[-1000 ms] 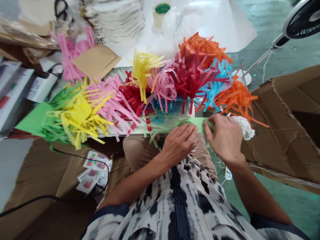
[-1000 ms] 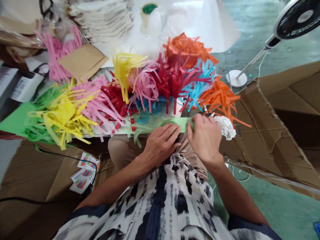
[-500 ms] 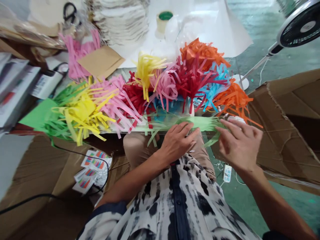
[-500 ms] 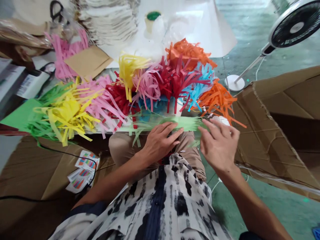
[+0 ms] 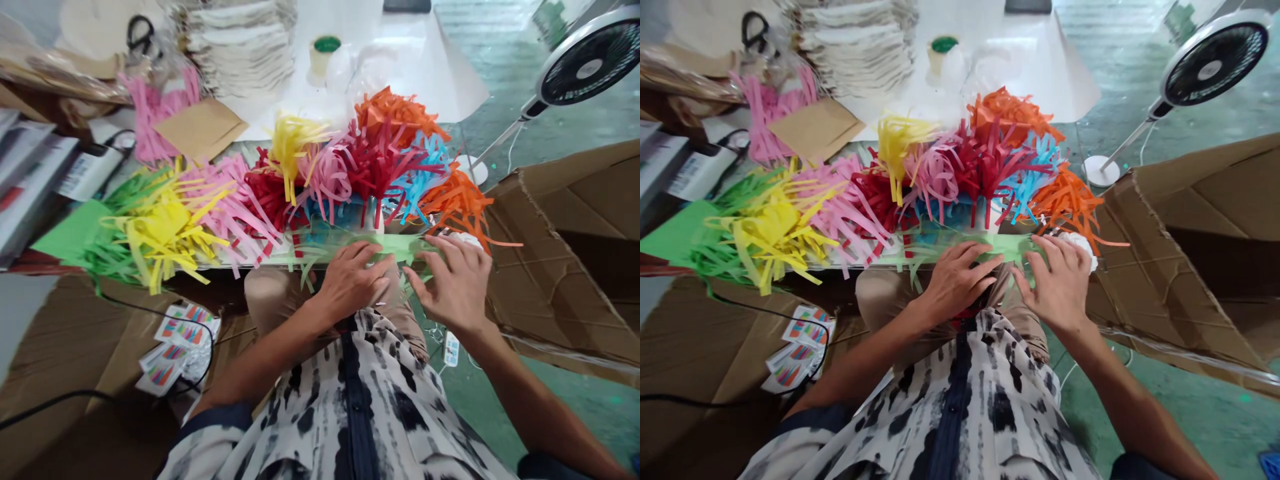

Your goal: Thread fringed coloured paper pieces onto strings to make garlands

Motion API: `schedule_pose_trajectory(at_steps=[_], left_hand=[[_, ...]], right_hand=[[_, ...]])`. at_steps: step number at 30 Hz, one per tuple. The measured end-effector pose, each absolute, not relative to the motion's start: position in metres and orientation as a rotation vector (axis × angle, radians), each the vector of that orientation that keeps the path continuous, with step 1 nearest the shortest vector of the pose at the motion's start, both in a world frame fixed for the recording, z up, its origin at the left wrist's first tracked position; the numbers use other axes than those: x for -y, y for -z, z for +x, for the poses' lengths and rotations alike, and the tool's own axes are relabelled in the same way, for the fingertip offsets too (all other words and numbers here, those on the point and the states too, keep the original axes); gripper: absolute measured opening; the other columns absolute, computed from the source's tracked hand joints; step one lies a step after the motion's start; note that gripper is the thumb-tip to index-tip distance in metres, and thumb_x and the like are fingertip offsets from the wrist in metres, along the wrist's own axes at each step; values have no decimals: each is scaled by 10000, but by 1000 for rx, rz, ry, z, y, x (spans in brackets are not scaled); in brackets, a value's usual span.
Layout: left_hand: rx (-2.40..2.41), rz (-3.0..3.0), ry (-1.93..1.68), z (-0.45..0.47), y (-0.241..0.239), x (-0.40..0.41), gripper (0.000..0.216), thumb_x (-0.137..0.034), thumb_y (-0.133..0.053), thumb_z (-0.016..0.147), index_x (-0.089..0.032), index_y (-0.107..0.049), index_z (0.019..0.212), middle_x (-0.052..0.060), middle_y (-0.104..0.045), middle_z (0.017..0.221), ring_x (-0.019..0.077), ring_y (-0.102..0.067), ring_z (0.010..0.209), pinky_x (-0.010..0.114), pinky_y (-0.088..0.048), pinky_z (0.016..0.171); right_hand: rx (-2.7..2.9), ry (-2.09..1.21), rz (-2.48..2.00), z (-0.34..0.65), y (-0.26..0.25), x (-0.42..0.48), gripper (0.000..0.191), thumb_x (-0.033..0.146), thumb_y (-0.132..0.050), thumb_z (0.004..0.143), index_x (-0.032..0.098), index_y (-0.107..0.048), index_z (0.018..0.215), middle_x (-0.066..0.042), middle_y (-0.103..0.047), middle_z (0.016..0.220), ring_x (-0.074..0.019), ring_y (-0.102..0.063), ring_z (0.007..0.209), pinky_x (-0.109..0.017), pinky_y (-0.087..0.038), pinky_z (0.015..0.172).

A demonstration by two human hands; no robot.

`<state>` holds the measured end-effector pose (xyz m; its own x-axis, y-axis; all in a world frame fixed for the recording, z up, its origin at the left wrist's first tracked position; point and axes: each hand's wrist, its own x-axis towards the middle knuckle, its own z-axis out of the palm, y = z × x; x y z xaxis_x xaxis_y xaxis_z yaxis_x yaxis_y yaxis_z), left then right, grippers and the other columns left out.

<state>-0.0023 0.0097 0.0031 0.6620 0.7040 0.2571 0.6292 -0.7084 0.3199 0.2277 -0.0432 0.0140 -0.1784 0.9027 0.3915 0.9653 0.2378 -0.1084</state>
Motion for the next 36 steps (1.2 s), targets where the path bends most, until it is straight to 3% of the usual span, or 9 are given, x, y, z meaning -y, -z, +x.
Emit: schedule_pose_trajectory(at_steps=[11,15,19,25,30,33,36], left_hand=[[-1077,2642,-532,-5,1,-13,393,-355,-612,1027,-312,-681,1412,58,-665,1420,276,-543,1340,459,-462,1103],[-1028,2686,-559,-7,2,-14,388,-349,-601,1034,-318,-682,1412,56,-661,1428,267,-551,1327,446,-469,1097],[-1009,2746,-609,-8,4,-15,309,-344,-611,1028,-288,-747,1299,68,-683,1399,282,-588,1304,447,-505,1046],[-801,2846,-659,-26,1,-25,283,-275,-567,1060,-206,-738,1274,59,-745,1361,233,-655,1298,400,-517,1029],[-865,2797,-591,-72,-20,-47,216,-329,-608,1040,-234,-795,989,-1,-832,1115,208,-739,1107,428,-492,1011],[-1196,2784,-547,-96,-37,-56,373,-362,-624,1025,-205,-726,703,13,-803,811,211,-719,884,409,-503,843],[-1566,2787,-716,-92,-48,-52,417,-372,-647,1011,-193,-673,635,34,-751,723,230,-658,798,412,-481,750]], right_hand=[[2239,-28,-1665,252,-28,23,116,279,-564,992,220,-662,1013,-147,-619,1472,-358,-524,1407,-552,-396,1114],[2172,115,-1706,241,-34,31,280,207,-552,955,216,-669,1210,-160,-602,1508,-369,-538,1404,-571,-411,1112],[2389,99,-1486,212,-19,40,474,217,-539,991,224,-593,1462,-122,-640,1508,-303,-586,1399,-506,-432,1175],[2414,252,-1576,200,7,42,530,334,-529,1074,72,-526,1535,-186,-613,1524,-329,-604,1391,-562,-359,1226],[2401,285,-1569,208,6,39,473,340,-565,1066,122,-595,1485,-137,-651,1495,-330,-619,1357,-594,-290,1248],[2364,285,-1575,207,6,37,430,346,-582,1060,153,-635,1440,-114,-678,1467,-312,-631,1330,-586,-270,1249],[2333,289,-1581,204,7,37,394,342,-588,1059,172,-652,1409,-94,-701,1439,-289,-639,1306,-577,-249,1253]])
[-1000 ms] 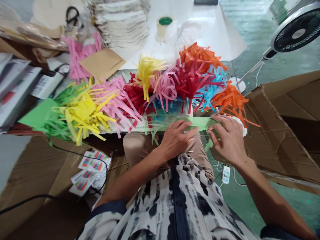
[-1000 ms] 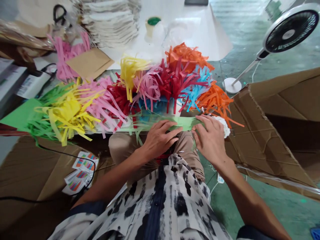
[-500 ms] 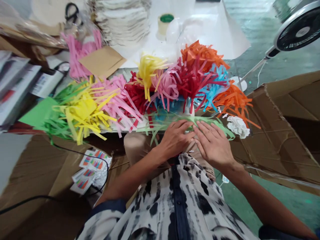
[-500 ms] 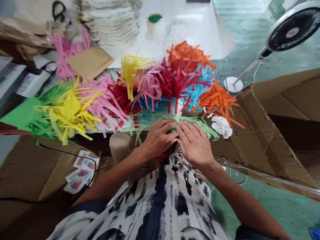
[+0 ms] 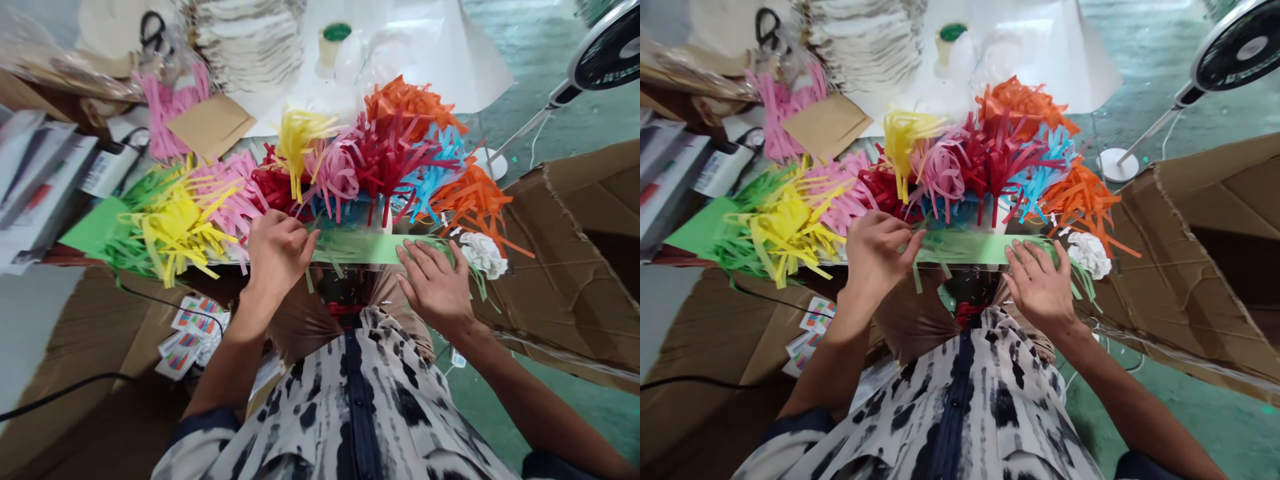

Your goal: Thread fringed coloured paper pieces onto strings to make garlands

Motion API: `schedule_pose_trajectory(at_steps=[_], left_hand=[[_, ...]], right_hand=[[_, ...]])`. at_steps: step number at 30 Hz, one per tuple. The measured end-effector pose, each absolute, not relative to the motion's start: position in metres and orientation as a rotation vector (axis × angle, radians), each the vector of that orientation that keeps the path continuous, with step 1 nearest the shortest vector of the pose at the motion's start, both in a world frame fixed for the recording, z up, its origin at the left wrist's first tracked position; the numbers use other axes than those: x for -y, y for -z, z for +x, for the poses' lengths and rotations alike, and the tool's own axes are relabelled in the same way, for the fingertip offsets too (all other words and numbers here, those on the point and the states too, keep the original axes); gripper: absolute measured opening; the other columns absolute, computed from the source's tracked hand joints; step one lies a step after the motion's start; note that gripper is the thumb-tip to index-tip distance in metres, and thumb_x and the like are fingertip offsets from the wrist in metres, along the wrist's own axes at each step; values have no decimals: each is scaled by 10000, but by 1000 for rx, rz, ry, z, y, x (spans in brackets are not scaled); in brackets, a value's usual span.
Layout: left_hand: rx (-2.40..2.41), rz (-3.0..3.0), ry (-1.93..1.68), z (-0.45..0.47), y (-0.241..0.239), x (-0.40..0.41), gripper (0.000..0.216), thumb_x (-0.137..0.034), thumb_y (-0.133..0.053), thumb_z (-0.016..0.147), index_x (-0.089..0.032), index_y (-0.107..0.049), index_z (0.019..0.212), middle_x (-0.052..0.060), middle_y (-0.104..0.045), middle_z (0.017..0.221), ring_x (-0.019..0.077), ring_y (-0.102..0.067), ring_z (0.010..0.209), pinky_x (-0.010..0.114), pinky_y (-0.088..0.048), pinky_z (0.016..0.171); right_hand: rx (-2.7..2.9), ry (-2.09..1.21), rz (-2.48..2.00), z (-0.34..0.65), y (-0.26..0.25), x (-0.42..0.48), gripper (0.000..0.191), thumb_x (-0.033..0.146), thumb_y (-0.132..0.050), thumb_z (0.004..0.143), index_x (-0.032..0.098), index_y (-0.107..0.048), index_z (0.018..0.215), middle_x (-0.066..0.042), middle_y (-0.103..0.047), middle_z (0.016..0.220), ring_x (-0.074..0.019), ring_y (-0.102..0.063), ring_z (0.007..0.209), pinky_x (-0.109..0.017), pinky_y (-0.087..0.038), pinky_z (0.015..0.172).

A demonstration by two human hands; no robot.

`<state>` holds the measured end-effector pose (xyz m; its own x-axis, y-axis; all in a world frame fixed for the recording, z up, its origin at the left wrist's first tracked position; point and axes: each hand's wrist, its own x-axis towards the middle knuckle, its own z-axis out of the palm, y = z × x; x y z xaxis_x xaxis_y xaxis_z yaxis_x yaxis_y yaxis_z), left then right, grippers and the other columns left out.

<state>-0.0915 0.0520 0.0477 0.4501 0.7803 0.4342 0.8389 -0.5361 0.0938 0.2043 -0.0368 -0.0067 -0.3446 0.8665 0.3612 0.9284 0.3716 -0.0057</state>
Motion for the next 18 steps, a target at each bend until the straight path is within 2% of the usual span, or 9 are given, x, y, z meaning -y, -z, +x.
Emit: schedule_pose_trajectory(at_steps=[2,4,5,6,9,14,18], left_hand=[[1346,-2550,774,-71,-46,-41,305,-378,-687,986,-195,-723,745,48,-781,849,246,-666,880,429,-509,814],[1085,-2768,830,-43,-37,-29,188,-363,-682,992,-202,-775,1022,70,-796,1098,252,-678,1067,429,-535,952],[976,-2869,798,-30,-30,-24,259,-357,-667,1002,-187,-753,1178,91,-770,1237,261,-661,1174,429,-531,1022],[924,-2913,790,-20,-23,-20,305,-336,-657,1008,-152,-729,1240,113,-752,1286,267,-656,1208,426,-531,1051],[950,-2976,795,-7,-4,-19,281,-252,-635,1014,-106,-723,1237,131,-756,1233,253,-674,1156,392,-556,1026],[1132,-3064,866,-20,-3,-29,201,-308,-627,1030,-188,-770,1107,80,-773,1103,226,-668,1027,379,-562,893],[1210,-3110,871,-23,-11,-33,201,-294,-596,1048,-191,-769,1037,57,-784,1059,217,-661,1017,373,-526,889]], right_hand=[[2313,309,-1575,203,7,38,379,337,-595,1056,173,-659,1392,-86,-715,1419,-281,-651,1277,-578,-238,1255],[2298,331,-1565,202,8,39,362,331,-614,1048,171,-672,1368,-83,-729,1397,-278,-665,1244,-583,-227,1257],[2292,338,-1558,203,8,39,351,327,-627,1043,173,-681,1353,-80,-738,1382,-275,-672,1225,-585,-221,1258],[2285,340,-1550,204,8,39,335,323,-640,1038,179,-693,1335,-73,-749,1363,-271,-680,1205,-583,-218,1259],[2260,305,-1514,211,8,38,262,320,-670,1026,220,-739,1258,-30,-793,1267,-249,-699,1138,-556,-222,1257],[2250,89,-1491,225,1,32,221,370,-659,1028,273,-786,1180,-20,-805,1189,-256,-690,1094,-524,-279,1197],[2252,-118,-1520,232,-11,23,203,350,-619,1043,283,-802,1099,-29,-794,1092,-250,-671,1056,-476,-347,1100]])
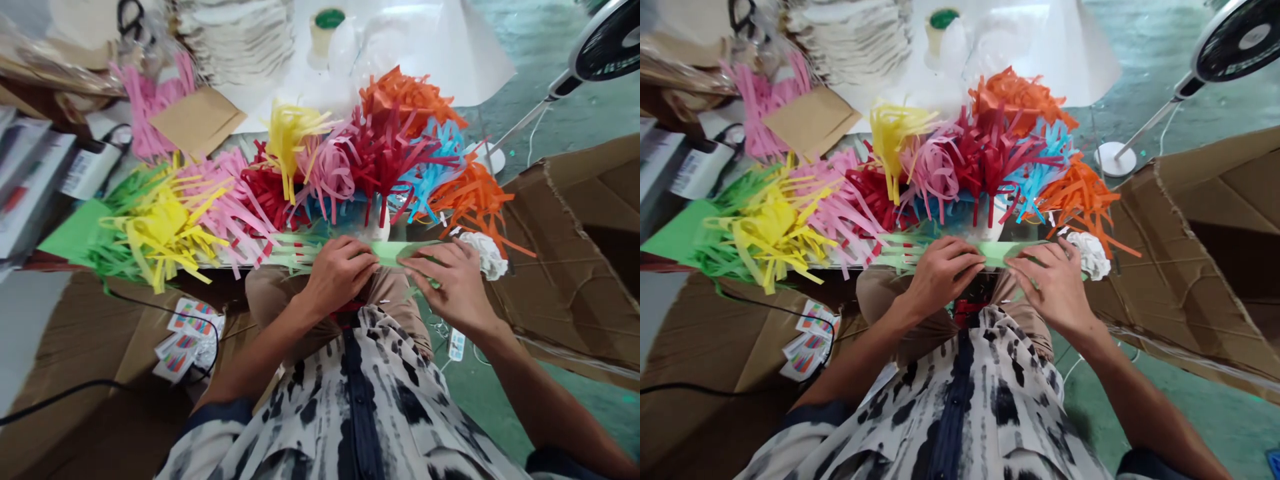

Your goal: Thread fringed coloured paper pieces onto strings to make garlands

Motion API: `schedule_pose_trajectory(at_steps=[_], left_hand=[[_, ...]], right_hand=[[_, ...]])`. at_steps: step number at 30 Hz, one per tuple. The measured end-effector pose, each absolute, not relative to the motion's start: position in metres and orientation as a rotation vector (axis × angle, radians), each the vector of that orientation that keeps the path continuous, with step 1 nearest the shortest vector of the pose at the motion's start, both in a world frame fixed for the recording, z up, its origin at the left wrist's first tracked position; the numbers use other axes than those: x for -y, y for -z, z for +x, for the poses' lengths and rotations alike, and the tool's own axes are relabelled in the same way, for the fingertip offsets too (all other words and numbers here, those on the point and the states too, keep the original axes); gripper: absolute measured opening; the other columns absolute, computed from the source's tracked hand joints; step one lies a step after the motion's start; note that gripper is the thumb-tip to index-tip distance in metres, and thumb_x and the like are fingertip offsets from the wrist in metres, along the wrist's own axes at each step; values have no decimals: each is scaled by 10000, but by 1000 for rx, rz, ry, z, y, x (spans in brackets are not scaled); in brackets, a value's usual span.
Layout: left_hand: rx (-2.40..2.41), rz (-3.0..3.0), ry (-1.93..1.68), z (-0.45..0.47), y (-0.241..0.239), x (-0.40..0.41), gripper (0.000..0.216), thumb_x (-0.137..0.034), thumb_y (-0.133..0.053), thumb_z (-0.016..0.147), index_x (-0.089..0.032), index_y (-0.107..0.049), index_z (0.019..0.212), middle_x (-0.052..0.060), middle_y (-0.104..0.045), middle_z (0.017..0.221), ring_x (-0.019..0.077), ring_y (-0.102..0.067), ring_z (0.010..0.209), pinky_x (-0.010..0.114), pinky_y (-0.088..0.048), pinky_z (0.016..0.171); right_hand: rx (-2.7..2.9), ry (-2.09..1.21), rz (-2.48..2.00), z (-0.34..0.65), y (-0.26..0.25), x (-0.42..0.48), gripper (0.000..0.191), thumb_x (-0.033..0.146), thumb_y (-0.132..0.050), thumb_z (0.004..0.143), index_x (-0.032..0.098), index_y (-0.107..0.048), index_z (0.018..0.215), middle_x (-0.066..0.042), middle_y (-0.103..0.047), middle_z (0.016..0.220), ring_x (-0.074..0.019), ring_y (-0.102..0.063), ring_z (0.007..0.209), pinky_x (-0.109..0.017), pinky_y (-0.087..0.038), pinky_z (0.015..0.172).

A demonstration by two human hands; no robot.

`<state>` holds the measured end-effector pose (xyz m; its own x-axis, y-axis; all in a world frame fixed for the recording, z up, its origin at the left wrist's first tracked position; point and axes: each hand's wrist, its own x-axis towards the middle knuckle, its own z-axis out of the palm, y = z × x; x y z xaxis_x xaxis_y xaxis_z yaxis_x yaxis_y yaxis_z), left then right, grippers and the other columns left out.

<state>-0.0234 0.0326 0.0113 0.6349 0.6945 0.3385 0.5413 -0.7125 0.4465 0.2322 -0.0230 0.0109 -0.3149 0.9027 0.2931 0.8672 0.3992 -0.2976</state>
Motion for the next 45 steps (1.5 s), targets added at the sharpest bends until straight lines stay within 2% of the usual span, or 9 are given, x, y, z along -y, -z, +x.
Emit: schedule_pose_trajectory(at_steps=[7,16,27,30,32,35,39,42,45], left_hand=[[-1217,2494,-667,-19,-15,-31,240,-365,-591,1054,-204,-744,966,50,-769,1058,232,-640,1033,396,-469,894],[-1530,2534,-609,-14,-11,-35,232,-352,-579,1049,-195,-679,911,76,-718,960,267,-590,930,421,-398,791],[-1537,2613,-598,-12,-5,-37,227,-341,-560,1049,-190,-651,907,98,-696,937,281,-576,906,431,-381,757],[-1567,2637,-603,-11,-4,-35,192,-344,-587,1038,-180,-672,988,109,-715,987,285,-592,916,434,-391,765],[-1559,2663,-698,-11,-5,-34,187,-312,-594,1041,-189,-681,1152,112,-735,1108,285,-613,1001,445,-416,833],[-1308,2806,-803,-10,-6,-34,256,-226,-559,1063,-289,-663,1288,41,-748,1245,255,-622,1165,468,-408,997],[-977,2889,-679,-6,-7,-38,223,-206,-505,1088,-285,-704,1155,-3,-784,1092,222,-654,1147,512,-399,1085],[-961,2905,-672,-7,-7,-39,237,-197,-500,1087,-273,-707,1172,1,-789,1094,221,-666,1141,553,-396,1142],[-921,2900,-691,-23,-6,-40,269,-161,-532,1060,-295,-716,1205,-14,-788,1174,214,-665,1175,594,-347,1226]], right_hand=[[2267,-188,-1695,225,-26,7,185,306,-565,1041,221,-718,983,-36,-771,928,-255,-644,942,-424,-344,919],[2282,102,-1918,213,-21,-2,282,370,-506,1070,203,-652,895,-59,-778,854,-267,-631,900,-460,-270,934],[2338,122,-1960,214,-19,-16,371,381,-458,1085,192,-666,842,-87,-752,770,-271,-617,855,-449,-274,890],[2336,137,-1976,212,-18,-15,353,383,-463,1081,196,-657,852,-86,-741,753,-275,-610,863,-464,-285,916],[2325,171,-1971,211,-18,-14,332,373,-463,1077,203,-656,867,-77,-726,740,-279,-602,869,-484,-298,957],[2271,247,-1917,213,-17,-10,265,348,-482,1062,209,-692,978,-91,-748,850,-307,-612,990,-520,-311,1038],[2263,275,-1683,214,-17,7,264,235,-518,1040,285,-702,1223,-35,-800,1179,-297,-632,1184,-559,-247,1175],[2365,251,-1482,216,-14,23,354,134,-521,1007,320,-707,1242,13,-804,1229,-284,-671,1206,-577,-220,1205],[2357,293,-1470,224,-8,34,385,120,-558,962,299,-709,1267,-3,-798,1258,-323,-670,1245,-605,-217,1202]])
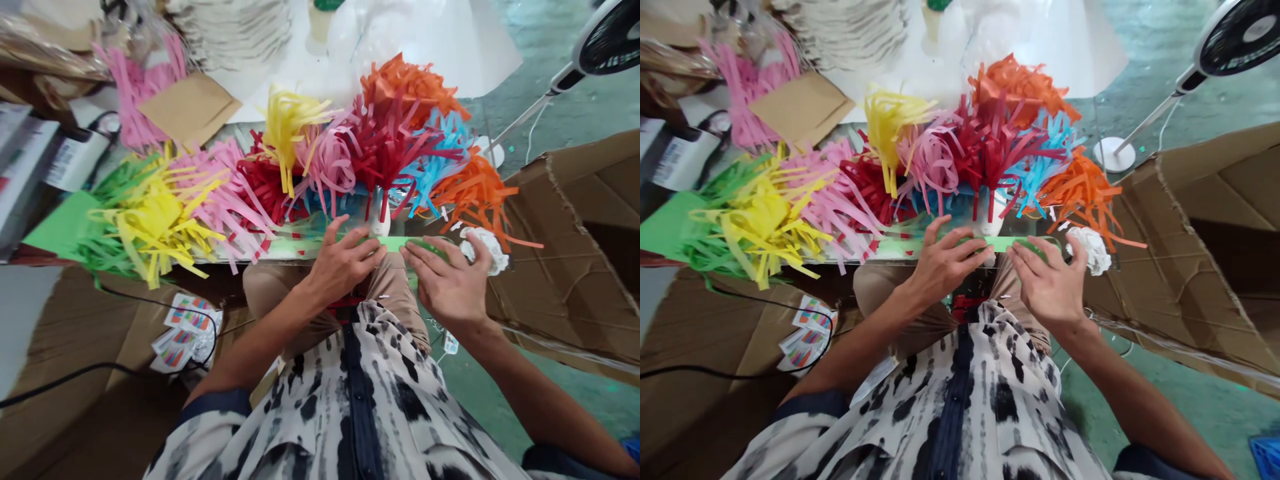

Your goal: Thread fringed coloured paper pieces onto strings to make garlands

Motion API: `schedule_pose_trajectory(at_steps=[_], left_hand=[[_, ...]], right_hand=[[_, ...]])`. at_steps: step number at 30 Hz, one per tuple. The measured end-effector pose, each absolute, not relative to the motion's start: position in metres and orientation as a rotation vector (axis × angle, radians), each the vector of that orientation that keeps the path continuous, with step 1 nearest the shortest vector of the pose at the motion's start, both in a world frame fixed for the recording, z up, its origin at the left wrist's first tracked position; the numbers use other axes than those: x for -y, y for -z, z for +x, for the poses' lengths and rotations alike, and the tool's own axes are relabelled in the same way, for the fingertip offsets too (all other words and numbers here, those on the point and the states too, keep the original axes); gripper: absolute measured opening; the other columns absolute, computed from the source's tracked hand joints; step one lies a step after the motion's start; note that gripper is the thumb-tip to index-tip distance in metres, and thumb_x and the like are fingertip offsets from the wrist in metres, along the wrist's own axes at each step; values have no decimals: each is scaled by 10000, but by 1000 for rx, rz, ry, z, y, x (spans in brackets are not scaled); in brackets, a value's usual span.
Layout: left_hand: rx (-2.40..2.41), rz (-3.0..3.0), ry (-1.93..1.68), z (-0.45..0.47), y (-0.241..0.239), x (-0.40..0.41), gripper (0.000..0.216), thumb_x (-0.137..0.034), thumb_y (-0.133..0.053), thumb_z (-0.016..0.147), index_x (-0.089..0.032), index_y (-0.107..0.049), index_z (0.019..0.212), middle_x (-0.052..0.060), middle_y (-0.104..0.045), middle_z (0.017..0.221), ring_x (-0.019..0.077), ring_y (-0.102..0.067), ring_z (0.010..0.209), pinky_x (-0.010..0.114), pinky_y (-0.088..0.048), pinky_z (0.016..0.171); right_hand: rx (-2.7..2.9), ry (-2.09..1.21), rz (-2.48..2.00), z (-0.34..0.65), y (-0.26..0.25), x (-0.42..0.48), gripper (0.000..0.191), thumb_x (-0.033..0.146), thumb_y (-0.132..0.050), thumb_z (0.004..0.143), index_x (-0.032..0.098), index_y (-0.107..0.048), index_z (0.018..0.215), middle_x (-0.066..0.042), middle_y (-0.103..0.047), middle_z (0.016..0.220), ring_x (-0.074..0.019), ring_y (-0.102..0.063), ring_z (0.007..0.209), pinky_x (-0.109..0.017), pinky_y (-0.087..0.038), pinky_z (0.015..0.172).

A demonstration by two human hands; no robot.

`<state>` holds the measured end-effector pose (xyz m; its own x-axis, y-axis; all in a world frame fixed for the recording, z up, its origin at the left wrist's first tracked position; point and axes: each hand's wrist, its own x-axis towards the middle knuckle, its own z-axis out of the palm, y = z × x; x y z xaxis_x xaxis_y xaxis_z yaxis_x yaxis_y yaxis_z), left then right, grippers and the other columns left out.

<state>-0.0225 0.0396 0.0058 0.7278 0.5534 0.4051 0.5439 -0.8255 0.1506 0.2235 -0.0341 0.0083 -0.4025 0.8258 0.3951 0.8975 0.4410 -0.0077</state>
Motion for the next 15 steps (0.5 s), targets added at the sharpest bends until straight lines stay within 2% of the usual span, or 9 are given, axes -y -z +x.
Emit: schedule_pose_trajectory(at_steps=[3,5,8,10,12,15], left_hand=[[-942,2865,-742,-54,-9,-43,299,-117,-580,997,-316,-754,1136,-38,-800,1137,217,-669,1189,641,-277,1281],[-1016,2824,-791,-73,-17,-45,254,-119,-618,940,-309,-773,1007,-43,-807,1073,235,-672,1180,675,-265,1277],[-1210,2785,-885,-77,-31,-43,166,-136,-657,871,-276,-744,856,-11,-784,1155,288,-626,1238,689,-314,1226],[-1180,2805,-907,-59,-36,-38,163,-150,-646,883,-276,-746,910,19,-755,1218,293,-603,1251,605,-423,1149],[-954,2829,-784,-33,-34,-34,207,-159,-588,958,-270,-747,1030,36,-749,1186,250,-619,1191,465,-513,1039],[-863,2831,-603,2,-19,-36,202,-172,-524,1036,-191,-725,1046,79,-737,1086,227,-627,1049,382,-538,935]], right_hand=[[2315,327,-1519,236,-5,37,415,128,-595,910,290,-714,1273,-15,-806,1231,-363,-656,1274,-631,-225,1197],[2303,314,-1527,241,-5,36,414,136,-612,880,290,-727,1247,-13,-812,1211,-368,-658,1272,-643,-236,1193],[2301,269,-1556,240,-8,34,399,152,-619,866,274,-735,1227,-16,-816,1193,-360,-651,1280,-659,-223,1201],[2304,224,-1602,236,-12,31,357,163,-612,883,268,-746,1196,-19,-818,1179,-355,-636,1295,-662,-202,1207],[2299,187,-1641,232,-16,29,294,177,-607,905,262,-760,1141,-23,-820,1162,-352,-627,1300,-658,-184,1211],[2299,195,-1658,228,-22,26,215,212,-618,926,251,-767,1075,-32,-820,1132,-349,-625,1284,-654,-165,1221]])
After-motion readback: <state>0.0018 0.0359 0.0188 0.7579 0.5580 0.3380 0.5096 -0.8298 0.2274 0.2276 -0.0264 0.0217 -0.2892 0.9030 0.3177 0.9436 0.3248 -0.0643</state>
